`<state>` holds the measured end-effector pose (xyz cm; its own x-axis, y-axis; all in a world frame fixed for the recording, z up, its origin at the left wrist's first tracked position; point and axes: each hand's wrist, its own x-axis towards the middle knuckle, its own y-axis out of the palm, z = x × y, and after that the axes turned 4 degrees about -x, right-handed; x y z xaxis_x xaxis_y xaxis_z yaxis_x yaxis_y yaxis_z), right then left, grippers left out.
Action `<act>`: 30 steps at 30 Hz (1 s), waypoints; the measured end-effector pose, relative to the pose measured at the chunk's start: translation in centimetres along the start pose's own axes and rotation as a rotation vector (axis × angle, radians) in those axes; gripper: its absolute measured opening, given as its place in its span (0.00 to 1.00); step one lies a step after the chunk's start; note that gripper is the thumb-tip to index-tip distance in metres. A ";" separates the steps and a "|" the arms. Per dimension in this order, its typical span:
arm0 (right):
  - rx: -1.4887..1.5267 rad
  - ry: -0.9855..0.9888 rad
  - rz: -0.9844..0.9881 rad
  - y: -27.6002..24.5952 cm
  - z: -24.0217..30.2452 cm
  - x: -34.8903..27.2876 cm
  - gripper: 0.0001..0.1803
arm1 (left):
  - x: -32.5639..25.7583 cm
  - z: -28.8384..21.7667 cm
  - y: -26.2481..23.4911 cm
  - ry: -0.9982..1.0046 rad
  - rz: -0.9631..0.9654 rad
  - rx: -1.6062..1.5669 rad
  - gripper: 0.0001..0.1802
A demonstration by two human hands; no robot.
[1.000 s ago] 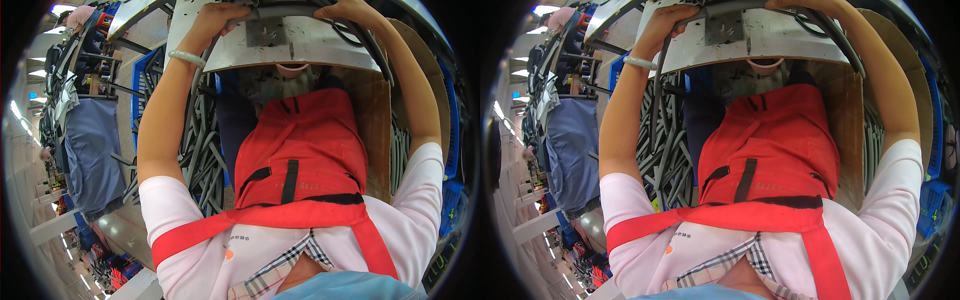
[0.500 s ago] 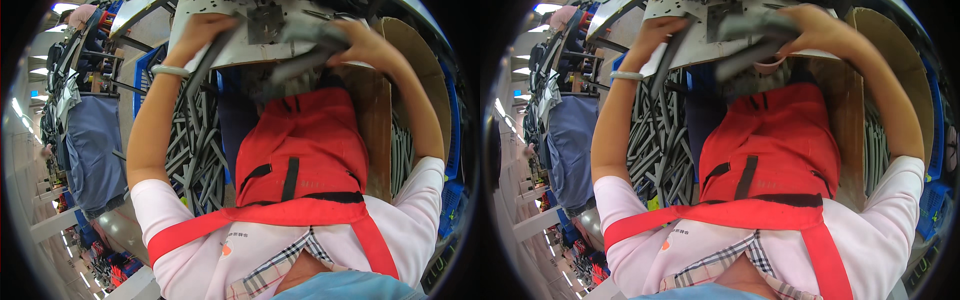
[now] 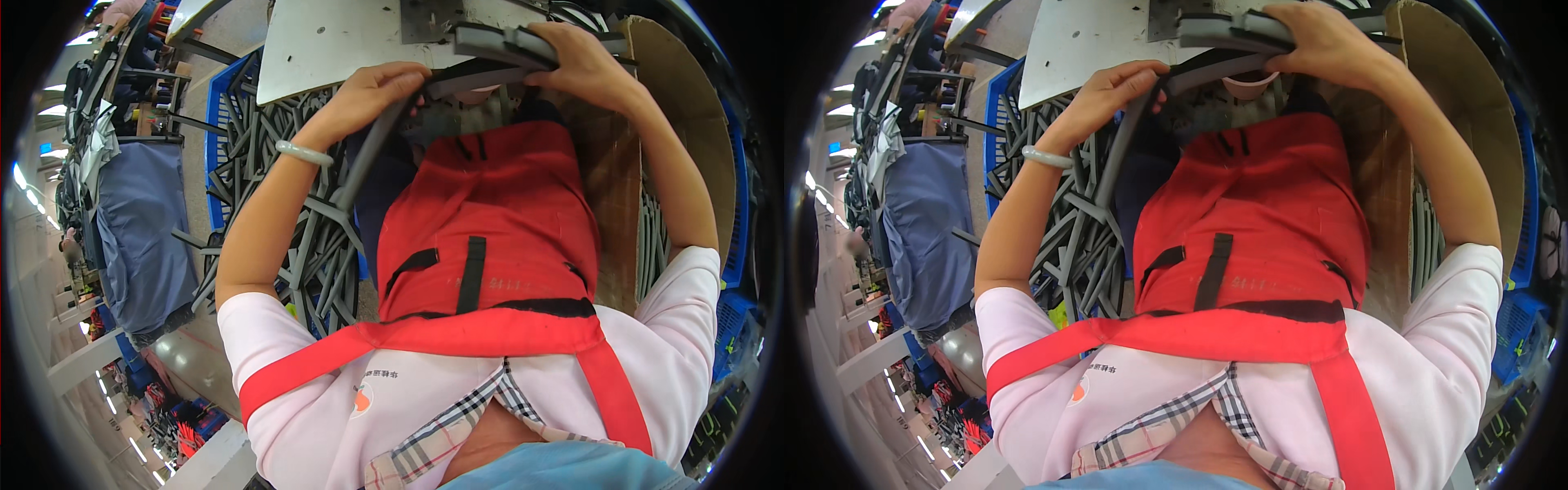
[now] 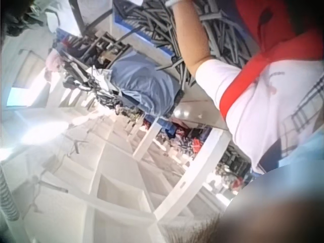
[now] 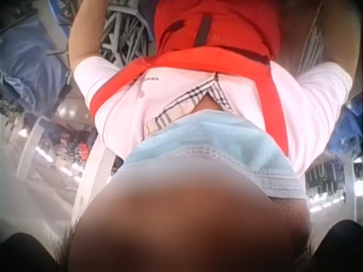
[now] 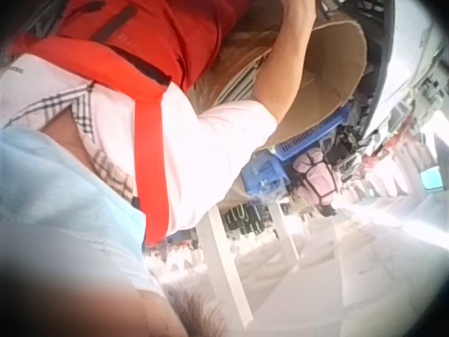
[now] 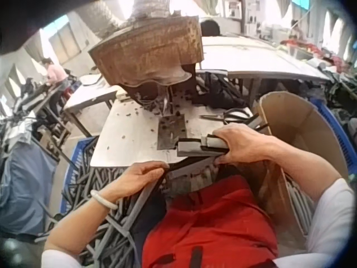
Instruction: A worker at a manufacturing station processes and organizes rubber strips using a machine and hand tools.
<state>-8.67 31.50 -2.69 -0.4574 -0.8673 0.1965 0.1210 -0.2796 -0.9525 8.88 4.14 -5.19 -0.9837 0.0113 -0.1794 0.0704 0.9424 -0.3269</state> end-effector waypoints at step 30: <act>0.339 0.327 0.156 -7.1 -1.9 4.1 0.22 | 7.0 -4.1 -4.3 0.199 -0.260 -0.023 0.18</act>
<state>-13.05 30.65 4.42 -0.6571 -0.7498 -0.0771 0.4649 -0.3227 -0.8245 0.97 1.55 -1.20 -0.9815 -0.1674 0.0926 -0.1884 0.9297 -0.3165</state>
